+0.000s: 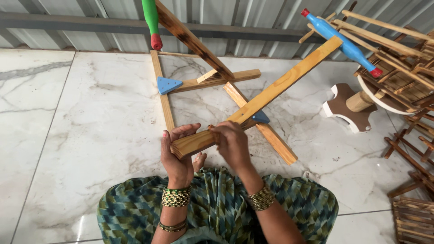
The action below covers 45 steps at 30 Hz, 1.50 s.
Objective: The person sits on the floor assembling a wooden frame, fitting a long wooden bar into the joints of a partially built frame and rubbing a small abrasive piece along the wood edges. They reposition the frame, press the bar into place, and finally fit a blue painted spindle piece onto the frame.
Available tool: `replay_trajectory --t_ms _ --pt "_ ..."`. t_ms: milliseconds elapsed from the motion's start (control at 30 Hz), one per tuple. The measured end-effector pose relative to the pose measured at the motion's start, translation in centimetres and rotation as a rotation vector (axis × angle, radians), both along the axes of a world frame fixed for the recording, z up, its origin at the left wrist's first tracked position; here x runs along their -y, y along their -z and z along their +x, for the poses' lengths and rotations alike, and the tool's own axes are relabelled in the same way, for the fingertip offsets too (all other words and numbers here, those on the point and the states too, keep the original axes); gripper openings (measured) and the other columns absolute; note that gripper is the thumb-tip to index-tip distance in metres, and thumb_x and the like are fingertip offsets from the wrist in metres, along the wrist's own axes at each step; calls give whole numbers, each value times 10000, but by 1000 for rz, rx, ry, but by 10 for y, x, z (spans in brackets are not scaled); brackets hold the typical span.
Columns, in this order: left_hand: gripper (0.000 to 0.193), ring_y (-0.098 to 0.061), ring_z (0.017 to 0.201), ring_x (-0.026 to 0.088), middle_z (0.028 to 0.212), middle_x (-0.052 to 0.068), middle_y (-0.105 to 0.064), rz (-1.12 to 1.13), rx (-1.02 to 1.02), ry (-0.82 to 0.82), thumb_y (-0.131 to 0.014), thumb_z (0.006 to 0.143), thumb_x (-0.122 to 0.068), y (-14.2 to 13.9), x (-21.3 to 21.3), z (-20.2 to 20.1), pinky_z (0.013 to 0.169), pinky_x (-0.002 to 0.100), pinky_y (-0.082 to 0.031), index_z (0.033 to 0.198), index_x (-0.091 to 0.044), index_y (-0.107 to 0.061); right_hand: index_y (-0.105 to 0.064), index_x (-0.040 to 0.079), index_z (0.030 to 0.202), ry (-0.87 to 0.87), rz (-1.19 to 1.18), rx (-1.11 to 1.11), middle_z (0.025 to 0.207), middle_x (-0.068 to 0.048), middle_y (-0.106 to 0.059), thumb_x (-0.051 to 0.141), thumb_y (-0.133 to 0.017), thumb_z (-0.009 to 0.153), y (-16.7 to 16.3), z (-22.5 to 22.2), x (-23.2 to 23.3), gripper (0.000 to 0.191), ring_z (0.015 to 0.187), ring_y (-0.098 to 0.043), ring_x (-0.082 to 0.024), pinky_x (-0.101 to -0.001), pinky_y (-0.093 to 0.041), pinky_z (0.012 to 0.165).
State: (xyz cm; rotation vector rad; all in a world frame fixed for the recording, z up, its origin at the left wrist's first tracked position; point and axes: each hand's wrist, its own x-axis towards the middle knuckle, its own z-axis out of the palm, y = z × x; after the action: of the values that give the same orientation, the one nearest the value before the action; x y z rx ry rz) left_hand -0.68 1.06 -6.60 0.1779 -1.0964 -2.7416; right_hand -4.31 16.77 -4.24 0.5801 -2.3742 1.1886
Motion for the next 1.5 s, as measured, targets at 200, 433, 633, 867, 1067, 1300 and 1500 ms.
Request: replay_trajectory --t_ms 200,433,633,867,1067,1300,1500 --pt "567 -631 1133 334 1155 207 -672 46 -63 -91 -376 1112 -472 6 -2 -2 1029 488 -489 1171 38 -617 -735 59 1062 -303 -319 251 1021 -73 -699 -65 -622 895 3 20 22 237 895 -710 -239 -344 -593 783" --pt "554 -630 1122 332 1078 171 -655 74 -100 -96 -367 1015 -466 7 -6 12 1008 478 -494 1212 -4 -600 -733 86 1089 -31 82 -205 1047 -53 -666 -29 -733 830 37 -16 -7 284 986 -632 -272 -388 -535 849" --pt "559 -548 861 304 830 148 -575 -18 -318 -42 -383 1076 -486 15 -17 20 981 484 -431 904 9 -575 -718 131 921 335 426 -376 994 -17 -636 -17 -768 693 16 -88 -107 277 996 -565 -285 -438 -506 833" --pt "469 -532 836 303 734 127 -523 33 -211 -119 -323 1092 -379 18 -12 13 1093 531 -422 826 -35 -499 -733 83 994 358 375 -90 1065 -54 -607 -65 -665 844 18 -80 -106 221 1066 -559 -293 -393 -533 852" --pt "426 -521 846 302 740 121 -510 26 -189 -103 -335 1093 -361 21 -12 12 1115 524 -413 831 -53 -470 -704 22 1135 -17 239 -134 1087 -86 -643 -9 -655 909 39 7 -32 233 1076 -591 -307 -398 -528 905" --pt "443 -512 857 289 747 107 -497 -6 -208 -56 -348 1118 -389 23 -9 13 1126 518 -411 842 -63 -464 -725 19 1017 264 298 -295 1031 -110 -599 -80 -640 803 31 -81 -103 250 1009 -558 -318 -423 -471 867" --pt "556 -576 1206 356 1147 195 -634 50 -131 -57 -312 1102 -486 7 -17 12 1161 528 -370 1156 2 -573 -710 45 1014 442 345 -286 993 -75 -558 -43 -688 890 15 -95 -113 154 976 -547 -303 -409 -488 841"
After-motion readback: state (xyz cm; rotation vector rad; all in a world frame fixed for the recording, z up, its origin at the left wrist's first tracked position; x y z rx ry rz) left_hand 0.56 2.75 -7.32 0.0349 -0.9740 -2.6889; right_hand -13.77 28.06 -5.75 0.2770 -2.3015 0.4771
